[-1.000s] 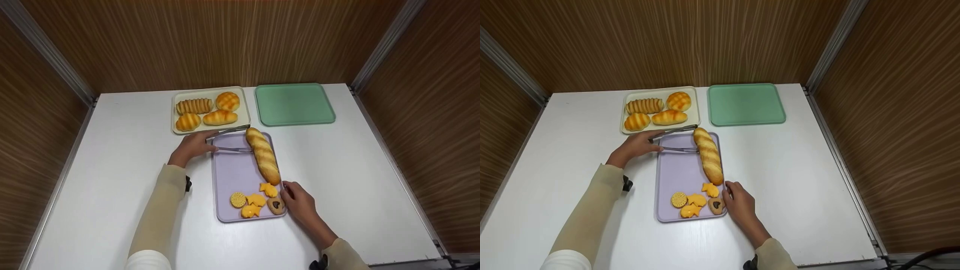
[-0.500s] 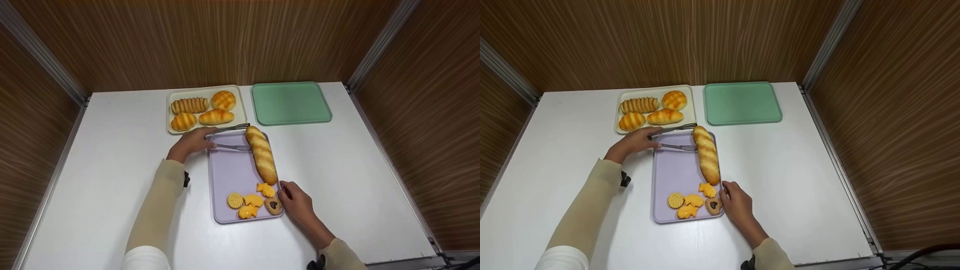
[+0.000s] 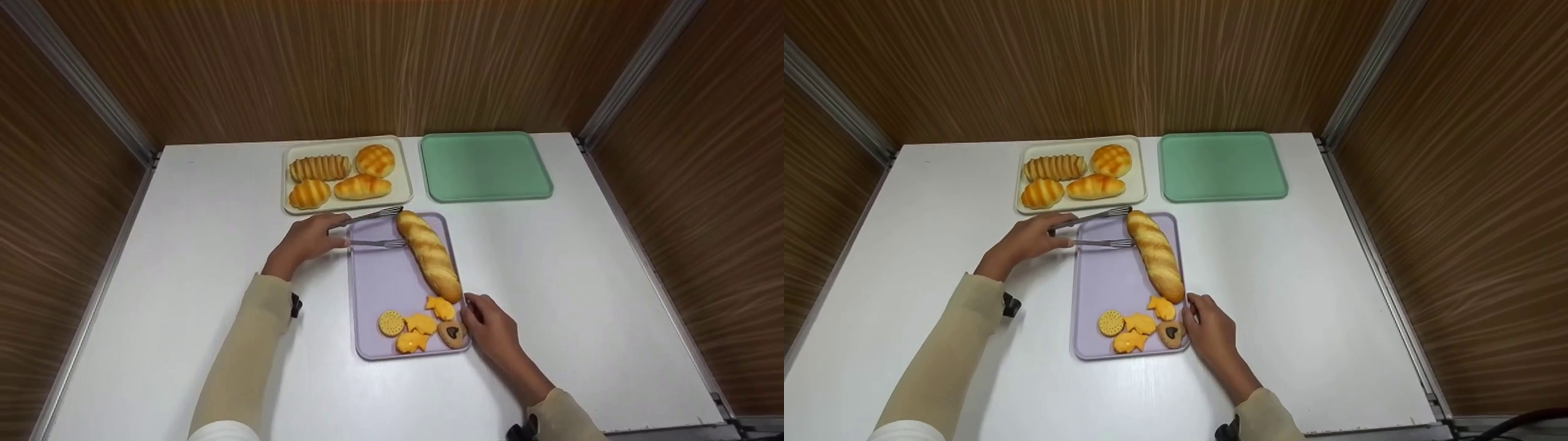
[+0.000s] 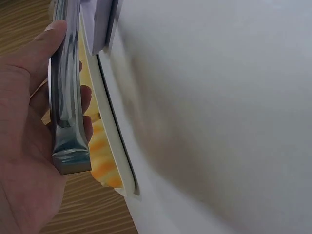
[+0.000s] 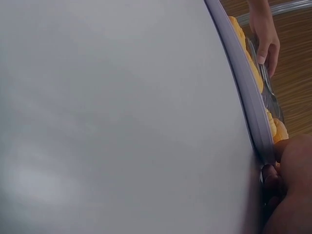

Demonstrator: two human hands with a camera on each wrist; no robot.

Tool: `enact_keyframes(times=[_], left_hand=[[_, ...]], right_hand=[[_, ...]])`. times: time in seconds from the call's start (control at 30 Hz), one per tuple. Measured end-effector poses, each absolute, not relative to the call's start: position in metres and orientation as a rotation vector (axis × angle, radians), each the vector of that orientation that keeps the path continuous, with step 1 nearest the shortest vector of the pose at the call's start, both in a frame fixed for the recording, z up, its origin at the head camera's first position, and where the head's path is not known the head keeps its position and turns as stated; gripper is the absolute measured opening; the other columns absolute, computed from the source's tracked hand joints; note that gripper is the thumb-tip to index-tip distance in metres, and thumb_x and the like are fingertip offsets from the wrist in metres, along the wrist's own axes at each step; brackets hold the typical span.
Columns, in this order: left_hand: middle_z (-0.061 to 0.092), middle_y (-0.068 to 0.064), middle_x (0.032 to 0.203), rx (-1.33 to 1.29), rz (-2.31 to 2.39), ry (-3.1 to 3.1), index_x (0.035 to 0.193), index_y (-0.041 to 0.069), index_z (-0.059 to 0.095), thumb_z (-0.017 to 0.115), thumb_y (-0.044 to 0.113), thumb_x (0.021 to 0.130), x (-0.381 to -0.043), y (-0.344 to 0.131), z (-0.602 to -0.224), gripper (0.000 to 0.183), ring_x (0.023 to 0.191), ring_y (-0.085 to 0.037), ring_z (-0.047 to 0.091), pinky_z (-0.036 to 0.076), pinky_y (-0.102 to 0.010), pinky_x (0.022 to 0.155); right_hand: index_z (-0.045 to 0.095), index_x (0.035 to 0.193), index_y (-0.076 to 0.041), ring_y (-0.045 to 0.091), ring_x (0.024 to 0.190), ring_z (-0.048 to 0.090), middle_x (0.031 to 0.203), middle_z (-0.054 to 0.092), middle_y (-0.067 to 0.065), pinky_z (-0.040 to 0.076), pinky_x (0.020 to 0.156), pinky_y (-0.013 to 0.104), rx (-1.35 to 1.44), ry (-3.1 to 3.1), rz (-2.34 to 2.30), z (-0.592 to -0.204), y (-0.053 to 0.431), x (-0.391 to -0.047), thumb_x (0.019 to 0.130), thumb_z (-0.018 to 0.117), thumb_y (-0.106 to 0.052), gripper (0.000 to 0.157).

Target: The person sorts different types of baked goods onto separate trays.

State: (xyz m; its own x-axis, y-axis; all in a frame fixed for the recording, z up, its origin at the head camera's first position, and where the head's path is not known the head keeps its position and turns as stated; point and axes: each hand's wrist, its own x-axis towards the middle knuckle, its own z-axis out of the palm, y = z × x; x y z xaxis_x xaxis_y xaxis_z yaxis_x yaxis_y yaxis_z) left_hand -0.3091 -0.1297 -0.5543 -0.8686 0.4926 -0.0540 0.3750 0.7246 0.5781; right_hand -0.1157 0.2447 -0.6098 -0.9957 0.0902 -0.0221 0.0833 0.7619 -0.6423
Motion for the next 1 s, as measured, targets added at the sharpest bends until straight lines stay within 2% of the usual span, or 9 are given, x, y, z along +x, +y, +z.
enact_keyframes(times=[0.47, 0.57, 0.67, 0.8, 0.9, 1.0], left_hand=[[0.058, -0.001, 0.145, 0.526, 0.913, 2.706, 0.143, 0.034, 0.057, 0.070, 0.045, 0.093, -0.278, -0.158, -0.562, 0.053, 0.137, -0.028, 0.051, 0.037, -0.054, 0.112], [0.058, 0.000, 0.145, 0.482, 0.946, 2.696, 0.143, 0.035, 0.056, 0.072, 0.045, 0.091, -0.274, -0.163, -0.563, 0.055, 0.131, -0.026, 0.054, 0.039, -0.053, 0.110], [0.060, 0.000, 0.143, 0.481, 0.955, 2.704, 0.144, 0.036, 0.056, 0.074, 0.043, 0.090, -0.277, -0.163, -0.564, 0.057, 0.115, -0.025, 0.058, 0.042, -0.050, 0.105], [0.061, -0.001, 0.141, 0.542, 0.891, 2.727, 0.147, 0.034, 0.053, 0.072, 0.041, 0.093, -0.284, -0.159, -0.563, 0.058, 0.105, -0.024, 0.057, 0.042, -0.049, 0.102], [0.057, -0.001, 0.147, 0.580, 0.840, 2.727, 0.149, 0.031, 0.051, 0.068, 0.040, 0.096, -0.290, -0.154, -0.563, 0.056, 0.119, -0.025, 0.058, 0.040, -0.050, 0.109], [0.052, -0.002, 0.151, 0.617, 0.822, 2.720, 0.151, 0.028, 0.049, 0.063, 0.039, 0.099, -0.293, -0.150, -0.565, 0.055, 0.137, -0.027, 0.050, 0.035, -0.050, 0.115]], right_hand=[[0.060, 0.137, -0.010, 0.019, 0.092, 0.054, 0.102, 0.062, 0.002, 0.048, 0.087, 0.040, -0.135, -2.962, 1.109, -0.609, 0.247, -0.116, 0.100, 0.062, -0.027, 0.041], [0.060, 0.137, -0.010, 0.020, 0.092, 0.054, 0.103, 0.063, 0.003, 0.048, 0.087, 0.041, -0.131, -2.952, 1.104, -0.608, 0.249, -0.116, 0.100, 0.062, -0.027, 0.041], [0.061, 0.136, -0.009, 0.019, 0.093, 0.055, 0.104, 0.064, 0.003, 0.048, 0.088, 0.041, -0.134, -2.938, 1.093, -0.609, 0.250, -0.116, 0.100, 0.062, -0.025, 0.039], [0.063, 0.135, -0.009, 0.019, 0.091, 0.055, 0.103, 0.064, 0.003, 0.048, 0.087, 0.041, -0.126, -2.925, 1.085, -0.610, 0.249, -0.115, 0.100, 0.063, -0.024, 0.038], [0.063, 0.134, -0.009, 0.019, 0.090, 0.054, 0.102, 0.064, 0.003, 0.048, 0.085, 0.041, -0.132, -2.925, 1.083, -0.611, 0.247, -0.115, 0.100, 0.062, -0.025, 0.038], [0.063, 0.134, -0.009, 0.019, 0.091, 0.055, 0.104, 0.064, 0.003, 0.048, 0.086, 0.041, -0.134, -2.928, 1.080, -0.612, 0.245, -0.115, 0.100, 0.063, -0.025, 0.038]])
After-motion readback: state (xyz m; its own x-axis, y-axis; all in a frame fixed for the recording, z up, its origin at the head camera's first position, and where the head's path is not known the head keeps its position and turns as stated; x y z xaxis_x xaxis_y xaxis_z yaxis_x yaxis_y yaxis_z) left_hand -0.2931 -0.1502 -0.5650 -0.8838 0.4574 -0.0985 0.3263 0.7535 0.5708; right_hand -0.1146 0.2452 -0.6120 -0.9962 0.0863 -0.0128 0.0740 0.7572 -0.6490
